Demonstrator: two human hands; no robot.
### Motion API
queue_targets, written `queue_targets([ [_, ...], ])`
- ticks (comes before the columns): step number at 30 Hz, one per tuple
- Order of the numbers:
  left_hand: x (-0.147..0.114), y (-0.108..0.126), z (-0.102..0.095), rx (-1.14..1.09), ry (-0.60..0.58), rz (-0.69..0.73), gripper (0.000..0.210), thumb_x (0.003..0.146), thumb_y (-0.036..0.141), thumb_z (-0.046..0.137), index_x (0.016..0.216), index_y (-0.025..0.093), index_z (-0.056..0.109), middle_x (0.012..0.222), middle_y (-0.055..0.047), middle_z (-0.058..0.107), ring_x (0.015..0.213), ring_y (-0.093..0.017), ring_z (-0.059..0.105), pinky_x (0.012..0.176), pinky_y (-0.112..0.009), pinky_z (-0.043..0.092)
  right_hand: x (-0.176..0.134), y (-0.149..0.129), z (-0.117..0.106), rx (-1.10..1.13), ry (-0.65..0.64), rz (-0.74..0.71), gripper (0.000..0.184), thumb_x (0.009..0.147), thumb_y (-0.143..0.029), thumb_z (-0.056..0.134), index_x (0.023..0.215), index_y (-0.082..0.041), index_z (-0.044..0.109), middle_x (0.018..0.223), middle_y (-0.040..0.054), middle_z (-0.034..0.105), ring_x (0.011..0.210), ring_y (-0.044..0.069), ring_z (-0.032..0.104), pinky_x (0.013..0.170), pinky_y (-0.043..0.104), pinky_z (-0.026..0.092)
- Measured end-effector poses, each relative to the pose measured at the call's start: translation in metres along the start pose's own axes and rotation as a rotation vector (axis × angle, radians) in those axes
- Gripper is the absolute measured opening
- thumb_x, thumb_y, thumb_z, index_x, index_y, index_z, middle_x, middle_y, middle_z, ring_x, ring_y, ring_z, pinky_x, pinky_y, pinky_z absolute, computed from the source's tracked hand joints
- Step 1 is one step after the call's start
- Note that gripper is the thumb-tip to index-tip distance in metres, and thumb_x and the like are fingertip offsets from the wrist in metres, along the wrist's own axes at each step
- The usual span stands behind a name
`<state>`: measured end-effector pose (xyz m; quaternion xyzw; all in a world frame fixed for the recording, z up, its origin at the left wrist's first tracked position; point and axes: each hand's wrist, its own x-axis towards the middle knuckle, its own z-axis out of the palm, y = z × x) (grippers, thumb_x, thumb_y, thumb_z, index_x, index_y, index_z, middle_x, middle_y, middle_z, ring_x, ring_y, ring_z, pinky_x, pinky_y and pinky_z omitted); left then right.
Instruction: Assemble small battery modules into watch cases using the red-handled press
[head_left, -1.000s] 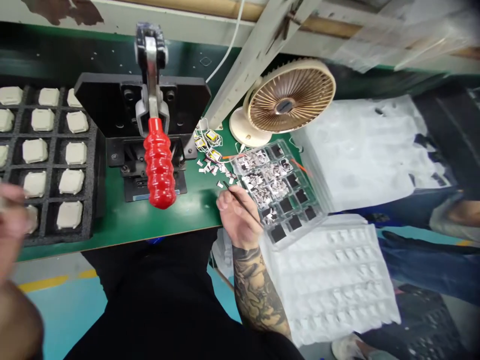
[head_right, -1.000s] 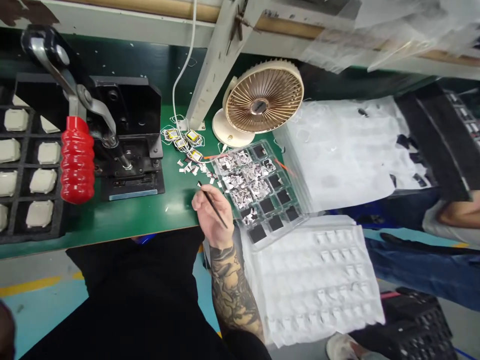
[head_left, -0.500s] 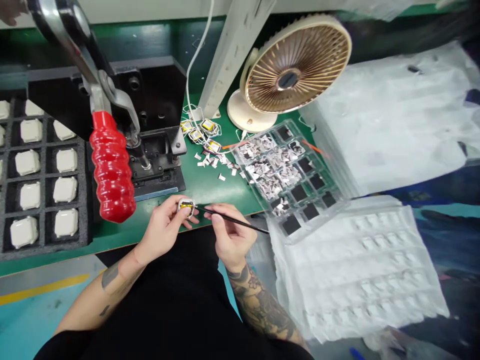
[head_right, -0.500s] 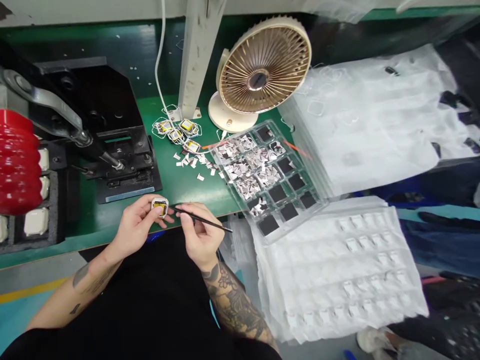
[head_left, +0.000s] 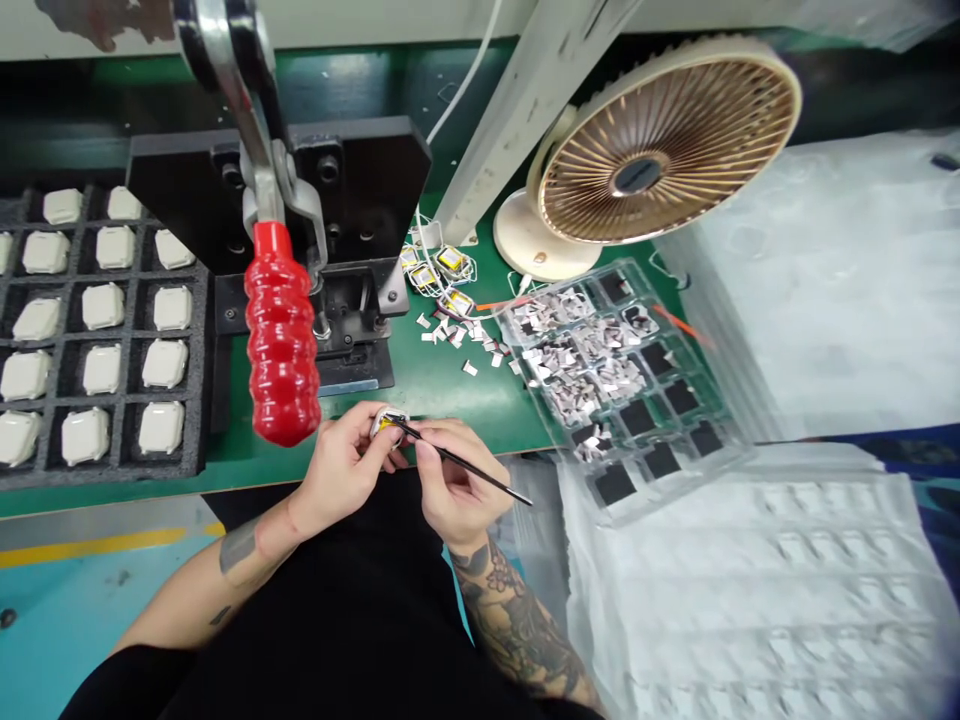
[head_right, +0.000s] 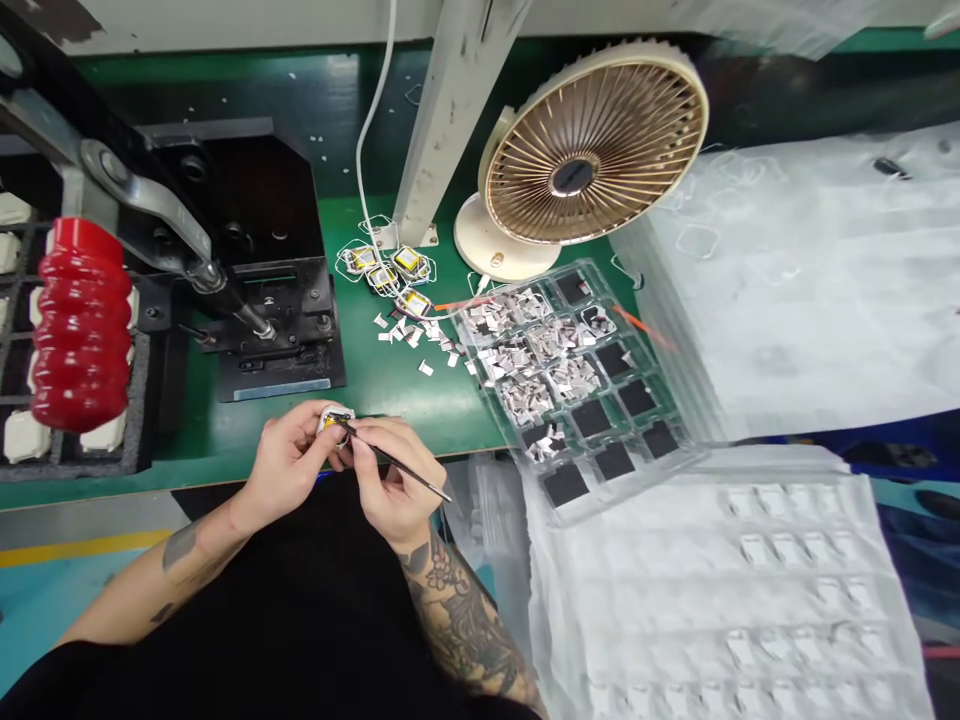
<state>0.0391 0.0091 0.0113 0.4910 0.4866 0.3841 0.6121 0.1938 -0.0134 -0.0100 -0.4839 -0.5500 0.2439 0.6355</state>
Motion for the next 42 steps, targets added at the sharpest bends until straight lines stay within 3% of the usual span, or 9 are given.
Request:
queue_targets([
  [8, 0.0, -0.004, -0.004, -0.039, -0.064, 0.006, 0.036, 0.107, 0.043, 0.073, 0.135, 0.021, 0.07, 0.086, -0.004, 0.081, 0.071, -0.02, 0.081, 0.068, -0.03, 0.068, 0.009, -0.005, -0.008, 0.328, -0.135, 0.466, 0.01, 0.104, -0.031, 0.075, 0.107, -0.022, 0.078, 0.091, 0.0051, 0.082, 0.07, 0.018, 0.076, 0.064, 0.032, 0.067],
  [10, 0.001, -0.003, -0.004, -0.092, -0.038, -0.001, 0.044, 0.105, 0.043, 0.076, 0.143, 0.022, 0.067, 0.089, -0.004, 0.082, 0.073, -0.02, 0.082, 0.069, -0.03, 0.068, 0.011, -0.008, -0.014, 0.37, -0.184, 0.4, 0.009, 0.102, -0.031, 0.077, 0.107, -0.023, 0.079, 0.093, 0.0058, 0.081, 0.075, 0.02, 0.078, 0.066, 0.034, 0.069],
  [14, 0.001, -0.003, -0.001, -0.199, 0.015, -0.026, 0.046, 0.104, 0.046, 0.077, 0.141, 0.02, 0.066, 0.097, -0.008, 0.084, 0.075, -0.02, 0.082, 0.068, -0.029, 0.068, 0.011, -0.008, -0.019, 0.212, 0.086, 0.203, 0.013, 0.1, -0.026, 0.079, 0.113, -0.026, 0.08, 0.103, 0.0082, 0.082, 0.097, 0.025, 0.081, 0.079, 0.042, 0.073],
  [22, 0.003, 0.0, -0.003, -0.311, 0.075, -0.059, 0.055, 0.106, 0.059, 0.07, 0.143, 0.019, 0.067, 0.108, -0.014, 0.084, 0.085, -0.026, 0.086, 0.078, -0.038, 0.071, 0.012, 0.002, -0.012, 0.295, 0.047, 0.379, 0.014, 0.104, -0.036, 0.075, 0.106, -0.023, 0.072, 0.092, 0.0042, 0.078, 0.068, 0.016, 0.073, 0.066, 0.033, 0.064],
  [26, 0.005, 0.0, -0.002, -0.321, 0.082, -0.061, 0.05, 0.102, 0.055, 0.077, 0.137, 0.019, 0.068, 0.098, -0.011, 0.085, 0.077, -0.025, 0.084, 0.072, -0.037, 0.07, 0.064, -0.005, -0.045, 0.369, -0.036, 0.32, 0.031, 0.103, -0.053, 0.07, 0.094, -0.025, 0.059, 0.071, -0.0025, 0.06, 0.058, 0.015, 0.058, 0.056, 0.031, 0.052],
  [30, 0.005, -0.006, -0.002, -0.25, 0.024, -0.031, 0.05, 0.105, 0.054, 0.072, 0.142, 0.022, 0.067, 0.102, -0.012, 0.085, 0.08, -0.024, 0.083, 0.073, -0.037, 0.069, 0.148, -0.016, -0.058, 0.16, -0.484, 0.158, 0.032, 0.104, -0.049, 0.07, 0.088, -0.022, 0.066, 0.073, 0.0004, 0.067, 0.064, 0.016, 0.061, 0.063, 0.033, 0.055],
  [34, 0.003, -0.009, -0.003, -0.182, 0.023, -0.017, 0.052, 0.107, 0.053, 0.071, 0.15, 0.026, 0.064, 0.104, -0.011, 0.086, 0.082, -0.025, 0.084, 0.079, -0.041, 0.07, 0.196, -0.021, -0.025, -0.107, -0.176, -0.111, 0.023, 0.108, -0.04, 0.067, 0.119, -0.025, 0.08, 0.119, 0.0069, 0.08, 0.108, 0.021, 0.074, 0.098, 0.041, 0.063],
  [38, -0.003, -0.007, -0.006, -0.165, 0.051, 0.001, 0.047, 0.105, 0.054, 0.071, 0.144, 0.027, 0.068, 0.111, -0.011, 0.086, 0.088, -0.028, 0.084, 0.08, -0.044, 0.071, 0.167, -0.009, -0.011, -0.172, -0.053, -0.186, 0.018, 0.109, -0.034, 0.067, 0.116, -0.027, 0.082, 0.107, 0.0047, 0.079, 0.101, 0.019, 0.073, 0.095, 0.04, 0.063],
  [42, -0.005, -0.007, -0.013, -0.088, 0.051, 0.029, 0.04, 0.102, 0.054, 0.076, 0.134, 0.03, 0.072, 0.115, -0.009, 0.086, 0.095, -0.032, 0.086, 0.081, -0.048, 0.074, 0.098, 0.007, -0.026, -0.358, -0.305, -0.171, 0.019, 0.11, -0.028, 0.063, 0.12, -0.025, 0.079, 0.11, 0.0066, 0.079, 0.102, 0.02, 0.073, 0.096, 0.04, 0.061],
])
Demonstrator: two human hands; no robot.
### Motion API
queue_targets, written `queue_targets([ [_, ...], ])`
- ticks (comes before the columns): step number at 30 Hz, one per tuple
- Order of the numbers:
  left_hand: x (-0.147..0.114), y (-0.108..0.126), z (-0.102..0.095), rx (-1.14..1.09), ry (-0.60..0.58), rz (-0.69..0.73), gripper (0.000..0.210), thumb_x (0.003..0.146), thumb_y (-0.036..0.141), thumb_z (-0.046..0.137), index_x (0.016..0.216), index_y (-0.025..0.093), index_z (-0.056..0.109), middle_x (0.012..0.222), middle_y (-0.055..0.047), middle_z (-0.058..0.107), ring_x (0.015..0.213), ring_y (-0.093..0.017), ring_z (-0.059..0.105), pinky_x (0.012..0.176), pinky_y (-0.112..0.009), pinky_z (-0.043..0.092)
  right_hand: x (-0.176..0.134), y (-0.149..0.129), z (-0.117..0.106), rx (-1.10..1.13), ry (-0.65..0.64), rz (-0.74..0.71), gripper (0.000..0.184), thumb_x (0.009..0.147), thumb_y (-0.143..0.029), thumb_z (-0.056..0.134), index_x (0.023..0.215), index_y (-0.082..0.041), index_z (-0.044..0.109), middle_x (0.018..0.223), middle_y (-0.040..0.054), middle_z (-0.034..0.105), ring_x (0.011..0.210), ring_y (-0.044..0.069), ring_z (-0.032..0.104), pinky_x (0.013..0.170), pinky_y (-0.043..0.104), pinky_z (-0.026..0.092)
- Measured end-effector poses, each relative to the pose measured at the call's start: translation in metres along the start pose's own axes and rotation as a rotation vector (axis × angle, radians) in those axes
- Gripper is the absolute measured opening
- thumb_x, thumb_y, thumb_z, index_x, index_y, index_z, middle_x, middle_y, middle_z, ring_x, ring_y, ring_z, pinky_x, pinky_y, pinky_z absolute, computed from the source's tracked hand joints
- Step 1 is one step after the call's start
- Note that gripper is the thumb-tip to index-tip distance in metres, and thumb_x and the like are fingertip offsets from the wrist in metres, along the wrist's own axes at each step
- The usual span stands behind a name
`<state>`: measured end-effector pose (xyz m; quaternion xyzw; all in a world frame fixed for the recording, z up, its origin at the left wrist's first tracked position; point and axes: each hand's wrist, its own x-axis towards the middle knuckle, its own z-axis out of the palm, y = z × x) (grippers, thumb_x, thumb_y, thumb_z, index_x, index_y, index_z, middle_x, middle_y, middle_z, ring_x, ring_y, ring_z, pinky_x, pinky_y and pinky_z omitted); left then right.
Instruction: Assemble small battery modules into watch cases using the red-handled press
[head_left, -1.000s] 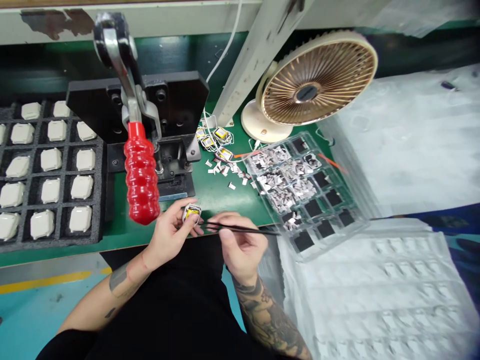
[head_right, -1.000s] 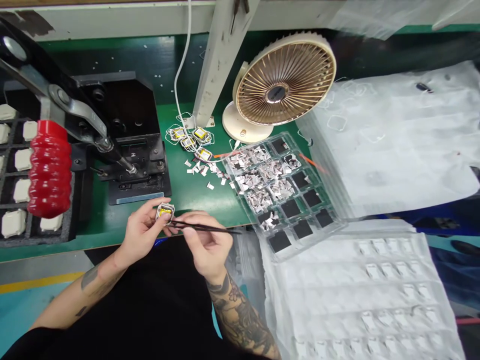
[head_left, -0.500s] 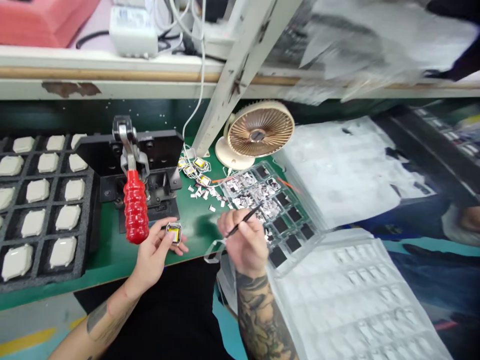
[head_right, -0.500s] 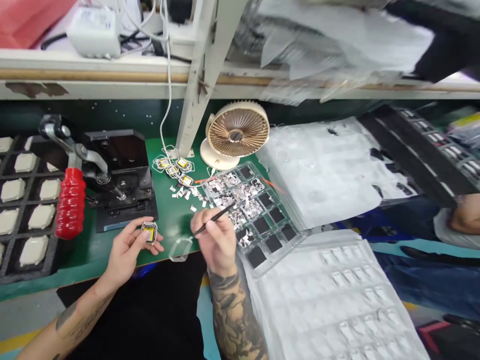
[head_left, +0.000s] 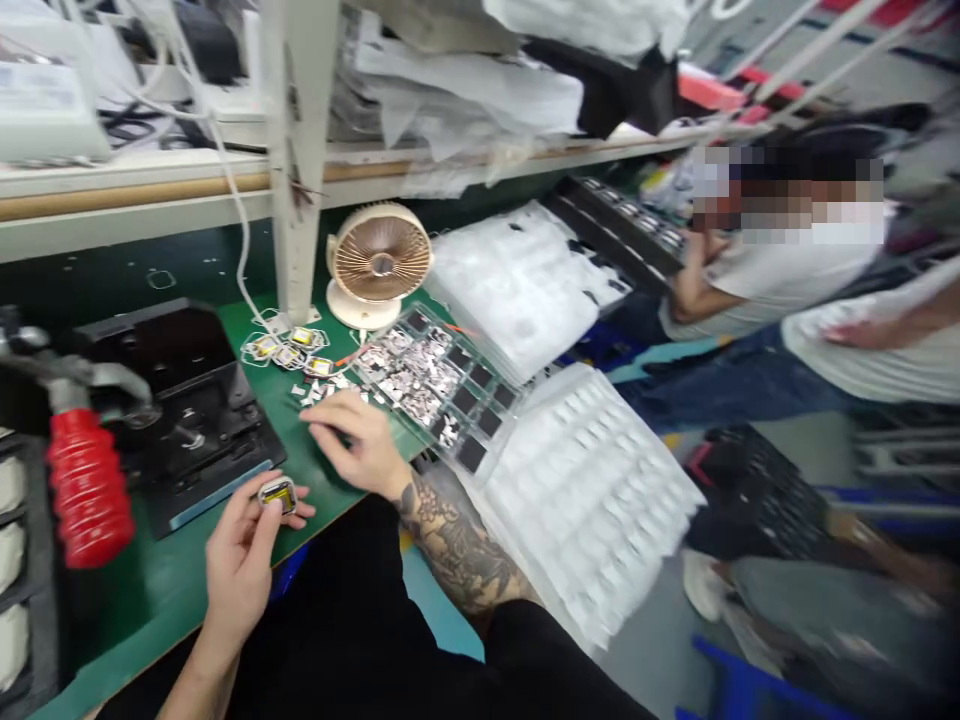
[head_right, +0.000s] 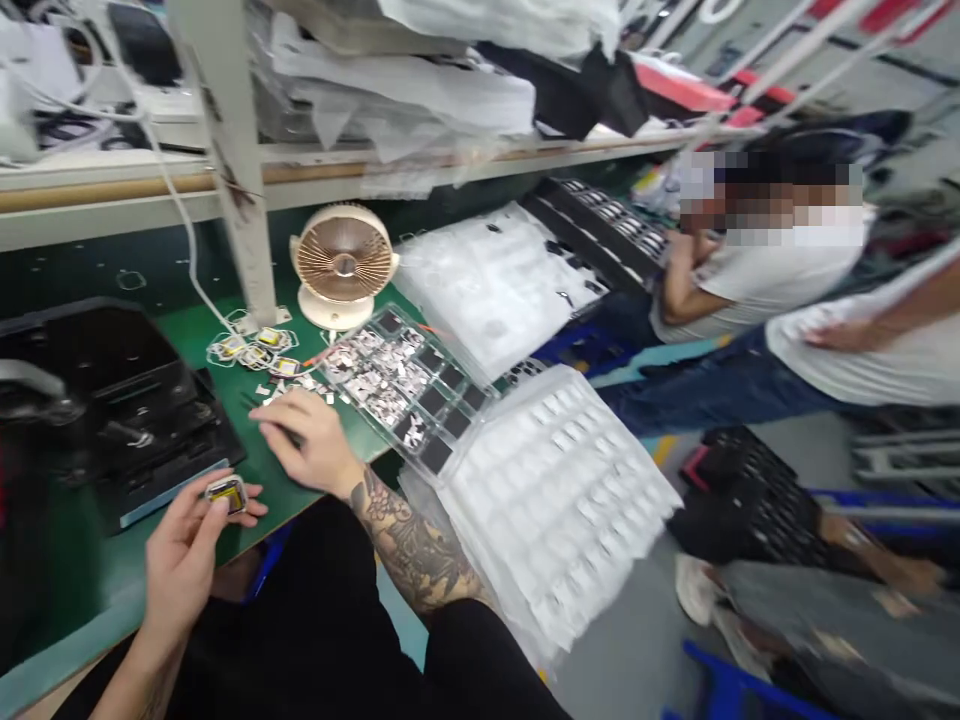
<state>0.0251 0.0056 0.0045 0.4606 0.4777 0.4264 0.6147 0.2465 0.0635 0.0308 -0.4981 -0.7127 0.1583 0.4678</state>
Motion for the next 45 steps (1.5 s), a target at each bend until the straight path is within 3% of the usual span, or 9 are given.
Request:
queue_targets([
  [5, 0.006, -0.004, -0.004, 0.045, -0.009, 0.025, 0.043, 0.098, 0.049, 0.083, 0.127, 0.019, 0.071, 0.11, -0.012, 0.086, 0.092, -0.032, 0.087, 0.076, -0.044, 0.075, -0.056, 0.0, -0.008, -0.295, -0.314, -0.015, 0.038, 0.107, -0.046, 0.068, 0.137, -0.023, 0.072, 0.146, 0.0157, 0.069, 0.136, 0.031, 0.064, 0.115, 0.052, 0.053],
  [12, 0.005, -0.003, -0.003, 0.027, -0.048, 0.075, 0.046, 0.103, 0.041, 0.079, 0.141, 0.017, 0.066, 0.112, -0.013, 0.087, 0.094, -0.03, 0.087, 0.076, -0.039, 0.074, -0.059, 0.049, -0.117, -0.439, 0.081, 0.221, 0.022, 0.109, -0.023, 0.06, 0.123, -0.024, 0.076, 0.123, 0.0105, 0.077, 0.117, 0.027, 0.07, 0.106, 0.048, 0.058],
  [15, 0.005, -0.003, -0.004, 0.032, -0.059, 0.076, 0.046, 0.105, 0.039, 0.077, 0.144, 0.017, 0.064, 0.113, -0.013, 0.087, 0.094, -0.029, 0.087, 0.077, -0.038, 0.074, -0.053, 0.085, -0.161, -0.627, -0.014, 0.395, 0.022, 0.105, -0.019, 0.06, 0.119, -0.02, 0.078, 0.118, 0.0135, 0.075, 0.112, 0.03, 0.067, 0.103, 0.05, 0.056],
  [19, 0.005, -0.003, -0.004, 0.039, -0.075, 0.085, 0.046, 0.105, 0.037, 0.076, 0.144, 0.017, 0.064, 0.112, -0.013, 0.087, 0.098, -0.029, 0.087, 0.077, -0.037, 0.073, -0.05, 0.111, -0.176, -0.608, -0.113, 0.459, 0.014, 0.1, -0.017, 0.066, 0.106, -0.021, 0.078, 0.107, 0.01, 0.073, 0.105, 0.028, 0.066, 0.098, 0.043, 0.055],
  [24, 0.005, 0.0, -0.002, 0.038, -0.064, 0.073, 0.041, 0.106, 0.037, 0.076, 0.139, 0.018, 0.062, 0.114, -0.013, 0.086, 0.094, -0.027, 0.086, 0.077, -0.036, 0.072, -0.057, 0.107, -0.168, -0.471, 0.109, 0.438, 0.009, 0.098, -0.021, 0.067, 0.097, -0.022, 0.076, 0.104, 0.0064, 0.075, 0.088, 0.02, 0.068, 0.088, 0.037, 0.055],
  [29, 0.006, -0.002, -0.005, 0.037, -0.097, 0.099, 0.022, 0.106, 0.035, 0.076, 0.117, 0.021, 0.063, 0.114, -0.011, 0.086, 0.086, -0.023, 0.083, 0.076, -0.035, 0.069, -0.074, 0.088, -0.158, -0.231, 0.611, 0.501, 0.02, 0.097, -0.037, 0.075, 0.109, -0.021, 0.078, 0.096, 0.0037, 0.079, 0.083, 0.018, 0.07, 0.08, 0.034, 0.058],
  [33, 0.006, -0.003, -0.006, 0.26, -0.162, 0.172, 0.017, 0.105, 0.034, 0.076, 0.116, 0.021, 0.075, 0.096, -0.005, 0.082, 0.073, -0.016, 0.072, 0.068, -0.027, 0.057, -0.084, 0.055, -0.111, 0.185, 0.862, 0.568, 0.027, 0.091, -0.041, 0.088, 0.109, -0.023, 0.079, 0.094, 0.002, 0.079, 0.079, 0.017, 0.071, 0.076, 0.032, 0.06],
  [39, 0.003, 0.012, 0.006, 0.514, -0.23, 0.234, 0.02, 0.109, 0.038, 0.071, 0.112, 0.021, 0.083, 0.09, -0.004, 0.074, 0.071, -0.015, 0.058, 0.067, -0.029, 0.044, -0.077, -0.015, -0.008, 0.531, 0.318, 0.407, 0.006, 0.096, -0.025, 0.085, 0.101, -0.029, 0.086, 0.094, 0.0036, 0.082, 0.093, 0.022, 0.076, 0.088, 0.04, 0.062],
  [45, 0.006, 0.014, 0.007, 0.465, -0.194, 0.238, 0.029, 0.11, 0.037, 0.068, 0.087, 0.019, 0.069, 0.077, 0.002, 0.054, 0.069, -0.014, 0.047, 0.066, -0.03, 0.036, -0.055, -0.027, 0.02, 0.637, -0.026, 0.294, 0.015, 0.098, -0.016, 0.081, 0.105, -0.029, 0.085, 0.095, 0.0034, 0.081, 0.094, 0.022, 0.073, 0.089, 0.041, 0.059],
])
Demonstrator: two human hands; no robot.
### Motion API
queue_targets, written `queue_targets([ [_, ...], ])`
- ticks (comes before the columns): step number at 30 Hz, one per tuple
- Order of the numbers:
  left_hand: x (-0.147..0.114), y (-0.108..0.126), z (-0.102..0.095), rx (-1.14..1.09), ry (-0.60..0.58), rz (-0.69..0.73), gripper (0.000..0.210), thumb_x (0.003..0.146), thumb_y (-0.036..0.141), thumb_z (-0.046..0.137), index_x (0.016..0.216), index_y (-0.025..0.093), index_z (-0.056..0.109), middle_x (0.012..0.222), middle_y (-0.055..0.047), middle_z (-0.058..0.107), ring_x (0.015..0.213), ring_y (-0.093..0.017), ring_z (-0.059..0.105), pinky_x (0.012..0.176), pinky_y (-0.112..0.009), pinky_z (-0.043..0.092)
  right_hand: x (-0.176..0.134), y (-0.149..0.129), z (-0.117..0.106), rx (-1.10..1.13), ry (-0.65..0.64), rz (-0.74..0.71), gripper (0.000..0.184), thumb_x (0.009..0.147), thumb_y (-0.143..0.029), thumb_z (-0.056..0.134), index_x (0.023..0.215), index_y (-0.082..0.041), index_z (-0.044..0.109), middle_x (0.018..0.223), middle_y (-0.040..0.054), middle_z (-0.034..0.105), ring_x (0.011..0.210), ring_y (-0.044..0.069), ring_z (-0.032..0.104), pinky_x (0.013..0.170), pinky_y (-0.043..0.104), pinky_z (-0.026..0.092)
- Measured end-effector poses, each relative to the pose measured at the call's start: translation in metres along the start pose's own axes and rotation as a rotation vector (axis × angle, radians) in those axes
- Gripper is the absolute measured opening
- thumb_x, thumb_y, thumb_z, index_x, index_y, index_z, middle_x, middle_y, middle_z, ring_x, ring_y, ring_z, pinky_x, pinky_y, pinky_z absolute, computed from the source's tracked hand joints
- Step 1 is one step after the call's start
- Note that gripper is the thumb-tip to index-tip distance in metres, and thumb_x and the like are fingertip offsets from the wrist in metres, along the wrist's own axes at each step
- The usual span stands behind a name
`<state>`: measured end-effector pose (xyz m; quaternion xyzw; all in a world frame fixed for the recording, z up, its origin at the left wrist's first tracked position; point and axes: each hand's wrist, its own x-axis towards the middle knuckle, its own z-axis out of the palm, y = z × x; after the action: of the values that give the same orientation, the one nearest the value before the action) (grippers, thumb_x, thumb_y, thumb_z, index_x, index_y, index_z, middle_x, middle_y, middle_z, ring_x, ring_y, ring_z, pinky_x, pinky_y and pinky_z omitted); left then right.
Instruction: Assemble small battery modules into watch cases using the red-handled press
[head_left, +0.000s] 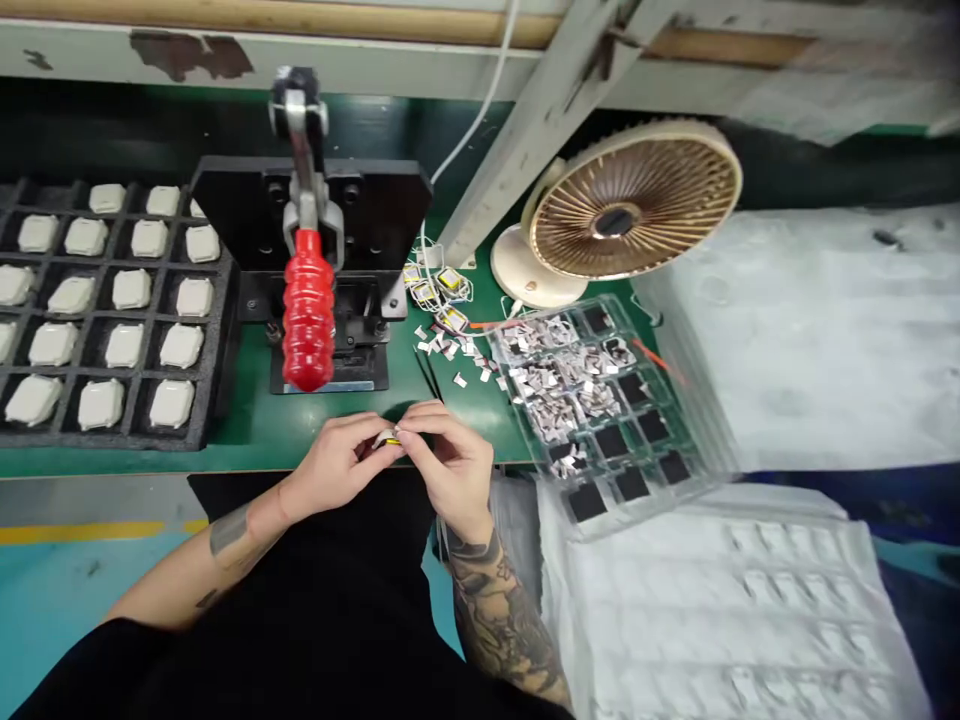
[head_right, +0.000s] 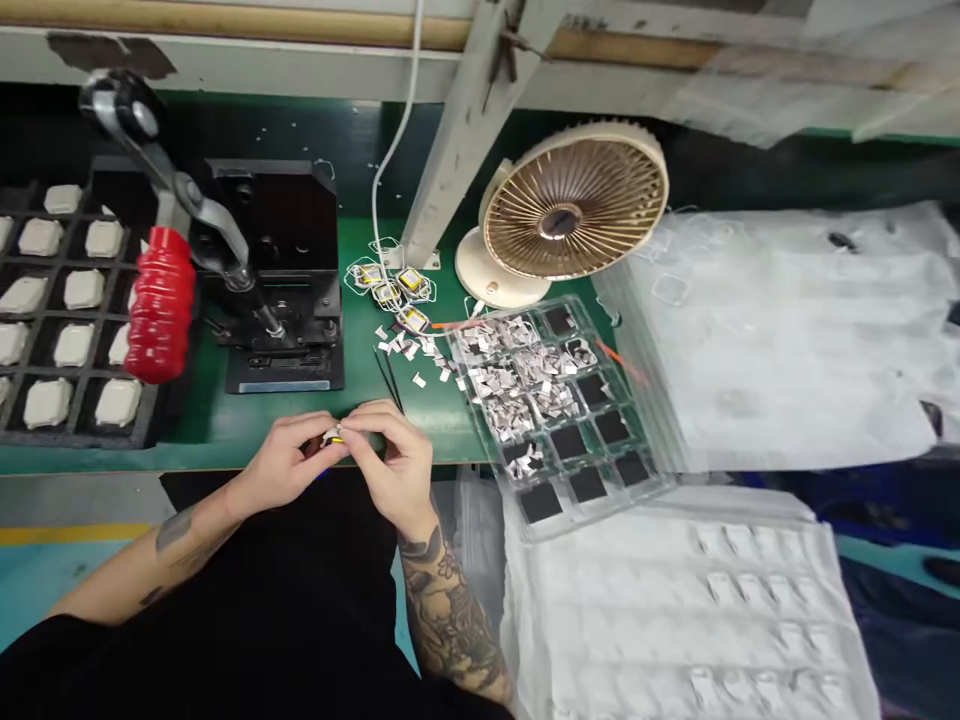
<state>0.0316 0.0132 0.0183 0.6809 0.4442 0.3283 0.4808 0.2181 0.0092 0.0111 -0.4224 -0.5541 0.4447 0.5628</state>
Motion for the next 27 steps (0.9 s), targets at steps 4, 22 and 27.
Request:
queue_targets([
  [4, -0.003, 0.002, 0.002, -0.038, -0.001, -0.026, 0.027, 0.11, 0.037, 0.067, 0.09, 0.018, 0.069, 0.077, 0.003, 0.053, 0.069, -0.013, 0.045, 0.067, -0.03, 0.035, 0.003, 0.001, -0.01, -0.088, -0.049, -0.021, 0.013, 0.099, -0.018, 0.079, 0.105, -0.029, 0.084, 0.095, 0.003, 0.079, 0.094, 0.022, 0.072, 0.089, 0.041, 0.059],
  [22, -0.002, -0.015, -0.011, -0.184, 0.119, -0.101, 0.023, 0.097, 0.039, 0.083, 0.101, 0.018, 0.076, 0.083, -0.002, 0.077, 0.07, -0.018, 0.074, 0.069, -0.027, 0.062, -0.033, -0.008, -0.021, -0.77, -0.147, -0.401, 0.037, 0.113, -0.043, 0.062, 0.142, -0.02, 0.069, 0.15, 0.0113, 0.074, 0.141, 0.019, 0.069, 0.119, 0.033, 0.058],
  [27, -0.012, -0.011, -0.006, -0.247, 0.256, -0.084, 0.052, 0.092, 0.029, 0.089, 0.138, 0.023, 0.065, 0.099, -0.001, 0.082, 0.091, -0.028, 0.085, 0.096, -0.05, 0.071, -0.123, -0.016, -0.072, -0.798, 0.558, -0.184, 0.024, 0.107, -0.027, 0.065, 0.129, -0.022, 0.073, 0.113, 0.0102, 0.082, 0.102, 0.021, 0.079, 0.091, 0.036, 0.067],
])
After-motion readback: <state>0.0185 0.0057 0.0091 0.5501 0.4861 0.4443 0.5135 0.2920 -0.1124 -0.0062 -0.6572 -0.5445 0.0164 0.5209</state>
